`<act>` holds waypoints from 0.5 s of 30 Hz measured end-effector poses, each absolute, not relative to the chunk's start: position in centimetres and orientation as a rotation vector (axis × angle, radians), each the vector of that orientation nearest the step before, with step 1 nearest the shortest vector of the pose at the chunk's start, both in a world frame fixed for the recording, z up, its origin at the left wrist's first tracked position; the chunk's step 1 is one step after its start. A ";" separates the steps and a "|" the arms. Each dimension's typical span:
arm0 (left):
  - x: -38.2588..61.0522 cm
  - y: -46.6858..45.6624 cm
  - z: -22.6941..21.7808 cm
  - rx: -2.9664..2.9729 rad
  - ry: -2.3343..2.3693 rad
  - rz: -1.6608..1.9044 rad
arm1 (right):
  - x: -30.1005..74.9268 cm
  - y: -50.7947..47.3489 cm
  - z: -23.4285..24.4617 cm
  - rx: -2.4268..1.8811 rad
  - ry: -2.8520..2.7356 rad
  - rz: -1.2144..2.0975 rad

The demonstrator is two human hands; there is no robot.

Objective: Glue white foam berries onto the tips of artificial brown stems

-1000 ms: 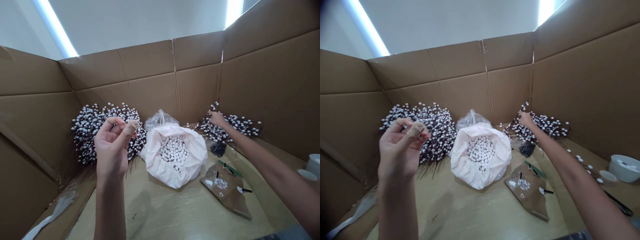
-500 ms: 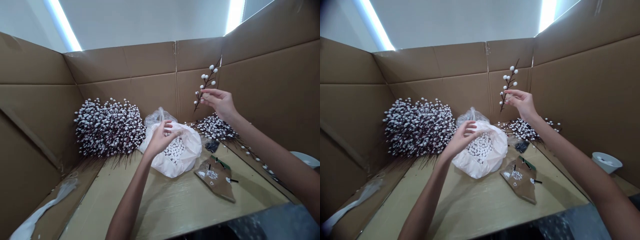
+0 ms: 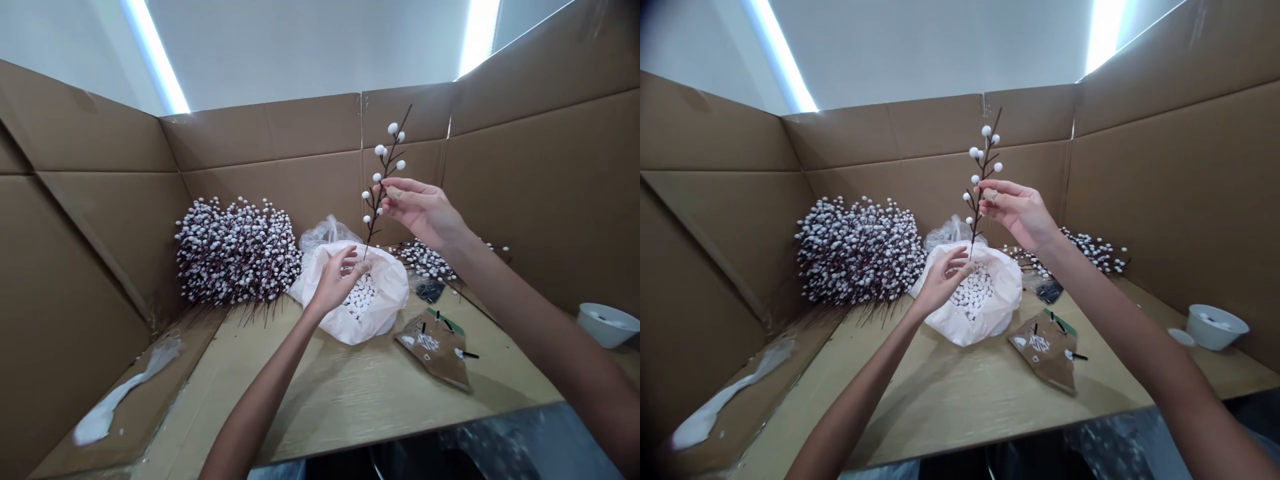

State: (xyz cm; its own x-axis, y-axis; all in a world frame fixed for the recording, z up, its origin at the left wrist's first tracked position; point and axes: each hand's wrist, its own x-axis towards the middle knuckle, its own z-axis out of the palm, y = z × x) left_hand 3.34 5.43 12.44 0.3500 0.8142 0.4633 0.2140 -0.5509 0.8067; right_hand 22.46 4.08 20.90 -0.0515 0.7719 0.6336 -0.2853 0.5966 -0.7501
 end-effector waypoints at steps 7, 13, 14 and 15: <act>3.0 2.0 14.0 1.930 0.758 1.118 | 21.3 3.2 21.6 -0.437 -1.392 0.917; 2.2 0.8 12.9 1.858 0.781 1.062 | 20.7 3.9 20.1 -0.451 -1.380 1.033; 2.0 0.8 12.6 1.833 0.773 1.053 | 20.6 4.0 19.8 -0.455 -1.390 1.067; 1.9 0.8 12.2 1.804 0.765 1.045 | 20.5 4.0 19.5 -0.464 -1.402 1.102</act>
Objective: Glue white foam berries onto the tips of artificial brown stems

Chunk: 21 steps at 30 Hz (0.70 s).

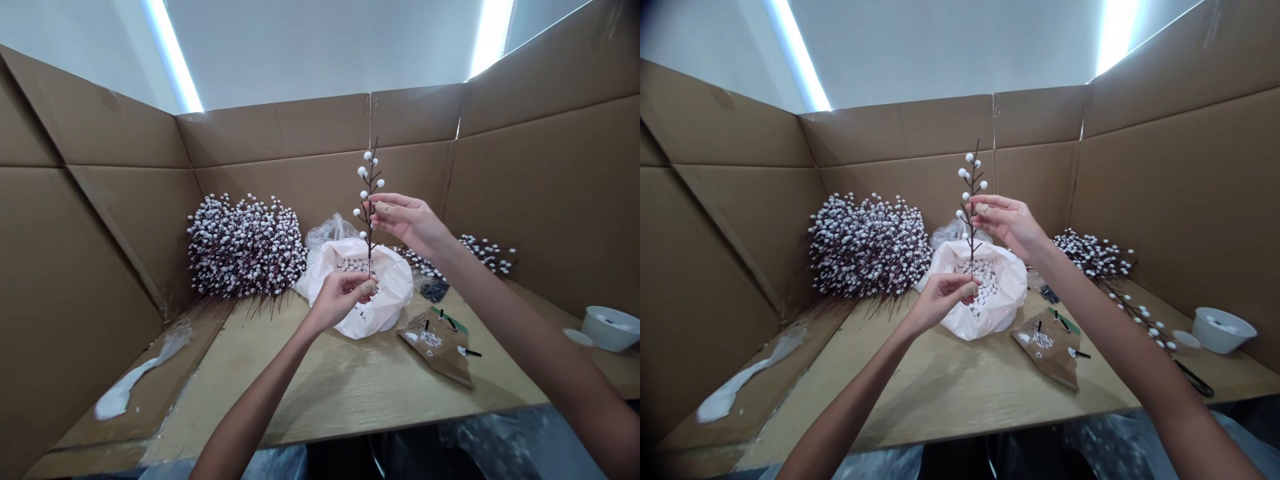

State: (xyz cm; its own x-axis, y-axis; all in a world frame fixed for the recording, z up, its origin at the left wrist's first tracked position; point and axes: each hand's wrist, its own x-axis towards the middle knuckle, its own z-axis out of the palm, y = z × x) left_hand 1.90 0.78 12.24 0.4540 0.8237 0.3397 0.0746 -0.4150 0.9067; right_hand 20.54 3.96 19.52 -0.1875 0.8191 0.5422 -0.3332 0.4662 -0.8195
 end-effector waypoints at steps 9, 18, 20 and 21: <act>0.6 2.4 6.9 1.644 0.826 1.081 | 23.2 4.9 15.4 -0.644 -1.433 1.204; 0.1 3.0 2.2 1.583 0.863 1.088 | 27.3 7.9 7.4 -0.778 -1.272 1.293; 0.1 2.7 1.9 1.560 0.874 1.113 | 28.2 8.4 6.1 -0.791 -1.172 1.289; 0.1 2.6 1.7 1.549 0.880 1.126 | 28.8 8.7 5.6 -0.792 -1.120 1.287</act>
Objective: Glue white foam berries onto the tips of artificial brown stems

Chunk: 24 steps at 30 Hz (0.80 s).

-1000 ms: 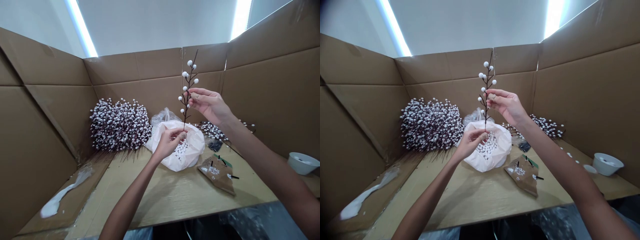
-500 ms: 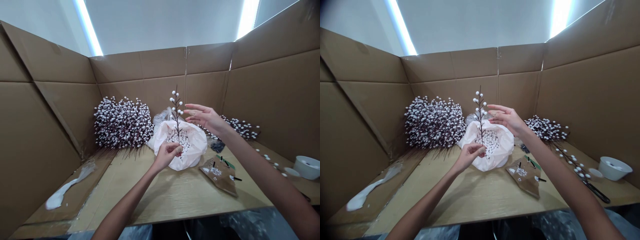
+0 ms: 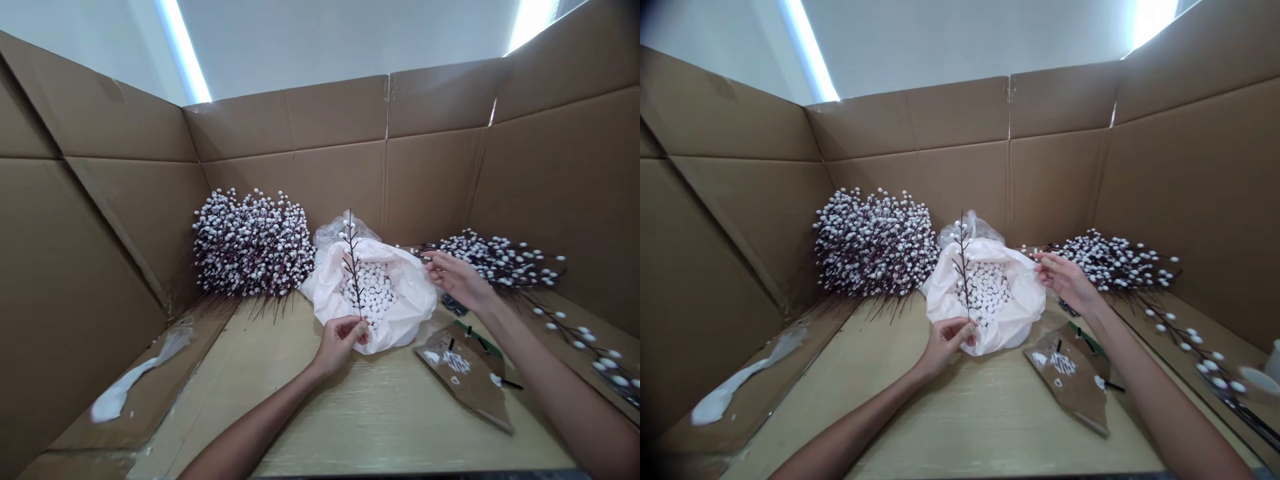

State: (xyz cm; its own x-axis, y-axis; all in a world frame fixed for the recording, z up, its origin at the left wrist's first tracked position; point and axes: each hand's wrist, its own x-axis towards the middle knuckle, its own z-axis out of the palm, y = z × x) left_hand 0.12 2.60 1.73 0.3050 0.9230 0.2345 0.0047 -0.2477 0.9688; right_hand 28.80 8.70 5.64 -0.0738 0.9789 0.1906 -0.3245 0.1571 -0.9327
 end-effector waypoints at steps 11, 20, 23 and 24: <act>0.6 2.7 0.0 1.541 0.938 1.148 | 32.9 10.1 3.2 -0.682 -0.935 1.249; 0.6 2.6 -0.1 1.523 0.925 1.171 | 32.2 10.2 2.7 -0.680 -0.809 1.313; 0.6 2.6 -0.1 1.527 0.924 1.175 | 32.1 10.5 2.5 -0.617 -0.656 1.371; 0.6 2.6 0.0 1.526 0.921 1.175 | 32.1 10.6 2.4 -0.596 -0.611 1.382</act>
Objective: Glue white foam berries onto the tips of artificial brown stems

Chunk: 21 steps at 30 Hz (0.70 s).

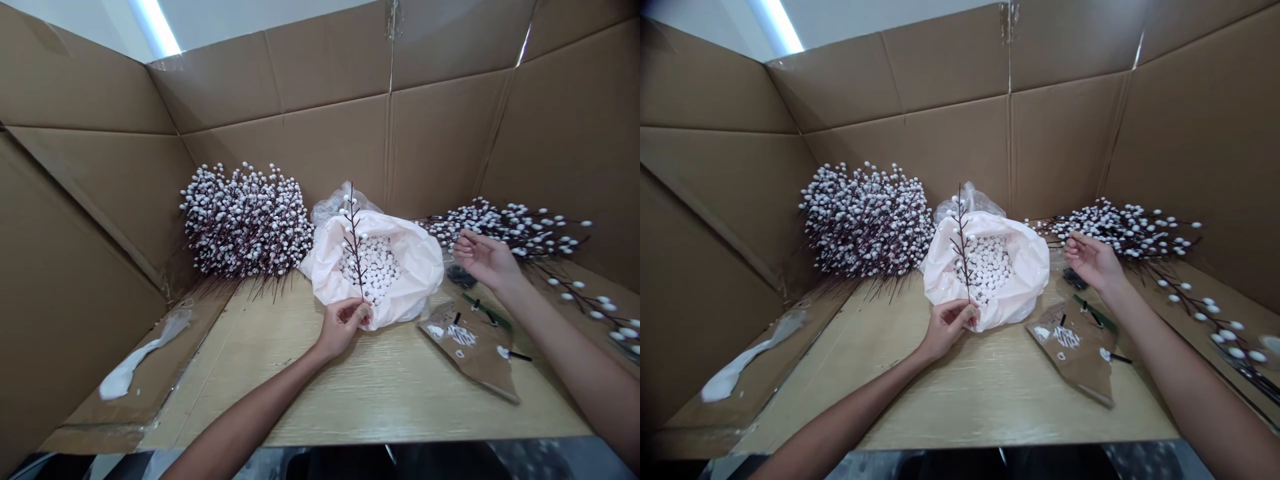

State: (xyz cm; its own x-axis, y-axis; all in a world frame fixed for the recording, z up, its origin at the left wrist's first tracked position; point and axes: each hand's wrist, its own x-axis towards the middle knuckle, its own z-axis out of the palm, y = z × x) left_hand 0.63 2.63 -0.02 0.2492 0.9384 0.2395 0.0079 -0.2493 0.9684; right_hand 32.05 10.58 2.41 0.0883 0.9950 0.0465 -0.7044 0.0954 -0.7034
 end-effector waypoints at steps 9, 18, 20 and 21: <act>0.6 2.6 0.0 1.521 0.914 1.173 | 31.8 10.8 2.2 -0.562 -0.497 1.390; 0.6 2.7 -0.2 1.531 0.930 1.187 | 31.4 10.3 3.0 -0.627 -0.452 1.384; 0.7 2.7 -0.3 1.528 0.949 1.191 | 31.4 10.2 3.0 -0.632 -0.455 1.389; 0.7 2.7 -0.3 1.526 0.957 1.191 | 31.4 10.2 3.0 -0.633 -0.460 1.390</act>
State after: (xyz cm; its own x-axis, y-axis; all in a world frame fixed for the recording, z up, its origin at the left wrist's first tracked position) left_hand 0.70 2.75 -0.34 0.2219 0.9457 0.2373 0.0282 -0.2495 0.9680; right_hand 31.37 10.25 2.96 0.1369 0.9884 -0.0660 -0.7540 0.0607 -0.6540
